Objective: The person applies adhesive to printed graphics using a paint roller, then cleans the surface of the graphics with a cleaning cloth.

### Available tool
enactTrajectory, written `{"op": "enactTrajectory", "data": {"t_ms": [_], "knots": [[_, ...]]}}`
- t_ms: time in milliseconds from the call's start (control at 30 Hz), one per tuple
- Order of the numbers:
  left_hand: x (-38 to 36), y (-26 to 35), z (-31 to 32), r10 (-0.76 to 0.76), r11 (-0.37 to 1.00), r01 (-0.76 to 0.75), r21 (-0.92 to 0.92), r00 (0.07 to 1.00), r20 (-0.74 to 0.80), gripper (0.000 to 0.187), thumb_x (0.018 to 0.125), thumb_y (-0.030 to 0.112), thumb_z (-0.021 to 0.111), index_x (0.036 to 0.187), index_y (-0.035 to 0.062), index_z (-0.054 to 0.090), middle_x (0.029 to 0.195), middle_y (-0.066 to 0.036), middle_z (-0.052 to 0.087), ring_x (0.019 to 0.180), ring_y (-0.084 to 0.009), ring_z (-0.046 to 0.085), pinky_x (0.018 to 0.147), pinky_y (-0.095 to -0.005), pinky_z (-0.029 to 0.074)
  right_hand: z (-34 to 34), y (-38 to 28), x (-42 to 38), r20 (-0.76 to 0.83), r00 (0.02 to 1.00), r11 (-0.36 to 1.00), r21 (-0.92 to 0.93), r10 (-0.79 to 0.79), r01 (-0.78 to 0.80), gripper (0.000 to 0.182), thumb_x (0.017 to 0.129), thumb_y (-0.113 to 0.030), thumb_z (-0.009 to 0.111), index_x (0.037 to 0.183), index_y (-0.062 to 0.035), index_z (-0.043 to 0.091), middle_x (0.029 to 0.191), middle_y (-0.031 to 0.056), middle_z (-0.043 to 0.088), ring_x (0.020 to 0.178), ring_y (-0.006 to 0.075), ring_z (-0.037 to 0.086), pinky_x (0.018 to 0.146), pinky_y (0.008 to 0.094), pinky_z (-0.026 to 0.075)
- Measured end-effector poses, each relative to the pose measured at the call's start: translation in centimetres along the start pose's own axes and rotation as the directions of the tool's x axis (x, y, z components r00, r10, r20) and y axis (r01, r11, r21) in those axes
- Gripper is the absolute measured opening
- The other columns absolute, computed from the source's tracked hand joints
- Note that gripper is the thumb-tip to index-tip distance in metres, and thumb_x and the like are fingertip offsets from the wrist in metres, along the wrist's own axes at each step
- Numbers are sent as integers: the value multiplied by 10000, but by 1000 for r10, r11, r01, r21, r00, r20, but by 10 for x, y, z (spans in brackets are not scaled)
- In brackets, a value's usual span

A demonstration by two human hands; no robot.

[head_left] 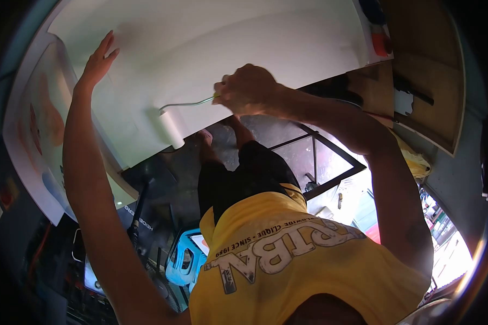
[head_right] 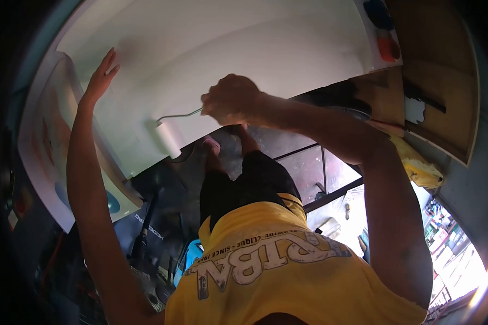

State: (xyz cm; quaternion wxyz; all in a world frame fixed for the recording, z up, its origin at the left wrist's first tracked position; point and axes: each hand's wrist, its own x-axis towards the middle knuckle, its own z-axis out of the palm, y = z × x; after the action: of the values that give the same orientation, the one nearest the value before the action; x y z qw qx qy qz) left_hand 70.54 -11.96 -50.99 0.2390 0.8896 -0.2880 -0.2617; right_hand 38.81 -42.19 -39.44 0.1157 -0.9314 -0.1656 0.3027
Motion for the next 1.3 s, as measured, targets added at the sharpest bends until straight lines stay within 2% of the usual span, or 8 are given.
{"op": "enactTrajectory", "data": {"t_ms": [233,467,633,700,867,1033,1133,1300], "knots": [[3,-1,2,-46,998,46,30,999,-4,667,1027,399,541,1617,255,264,1622,-28,399,1489,-266,381,1195,-402,340,11,118,-118,-107,982,980,-108,156,-167,213,934,-354,601,1031,-239,751,929,33,714,873,240,715,792,408,584],[6,-9,4,-48,999,48,19,999,2,668,1031,427,522,1618,232,269,1621,-16,401,1484,-263,388,1210,-396,317,-7,237,-240,-180,949,915,-271,258,-300,244,919,-351,689,861,-115,670,835,101,690,770,326,685,696,474,544],[6,-8,4,-45,999,45,20,999,1,660,1040,433,480,1615,183,272,1624,-27,395,1477,-274,395,1217,-377,302,-27,269,-275,-107,907,862,-285,407,-420,210,914,-323,698,917,-113,700,819,122,680,773,361,677,674,446,533],[7,-12,3,-63,998,63,-11,998,1,681,1029,385,569,1613,169,292,1619,-26,410,1491,-188,380,1190,-332,321,-20,295,-279,-279,945,951,-203,171,-232,188,906,-291,703,896,-103,712,799,132,681,744,360,672,664,447,529],[-12,29,-11,-172,967,156,201,983,65,726,1064,505,399,1624,87,205,1677,-136,245,1544,-322,225,1267,-436,183,-40,258,-220,-160,958,940,-211,238,-269,204,927,-275,675,854,-85,686,741,142,649,676,351,660,628,439,521],[3,9,-8,-106,978,87,187,990,97,712,1073,481,370,1620,61,192,1676,-155,235,1548,-308,213,1270,-401,179,-47,187,-151,-146,979,908,-376,140,-186,285,938,-339,675,817,-83,645,734,132,642,674,343,662,633,432,533],[10,-6,-4,-70,983,53,175,994,90,703,1077,471,357,1615,46,200,1673,-167,235,1547,-306,216,1271,-397,180,-35,130,-105,-209,977,961,-275,-36,-24,324,966,-395,640,840,-98,662,744,105,657,674,319,674,646,422,544],[19,-21,4,-7,981,-6,194,998,66,680,1083,452,338,1601,24,233,1664,-182,251,1537,-310,245,1268,-388,192,-29,17,-36,-166,985,954,-287,40,-87,367,1006,-421,567,881,-101,694,798,80,710,725,269,718,690,402,573]]}}
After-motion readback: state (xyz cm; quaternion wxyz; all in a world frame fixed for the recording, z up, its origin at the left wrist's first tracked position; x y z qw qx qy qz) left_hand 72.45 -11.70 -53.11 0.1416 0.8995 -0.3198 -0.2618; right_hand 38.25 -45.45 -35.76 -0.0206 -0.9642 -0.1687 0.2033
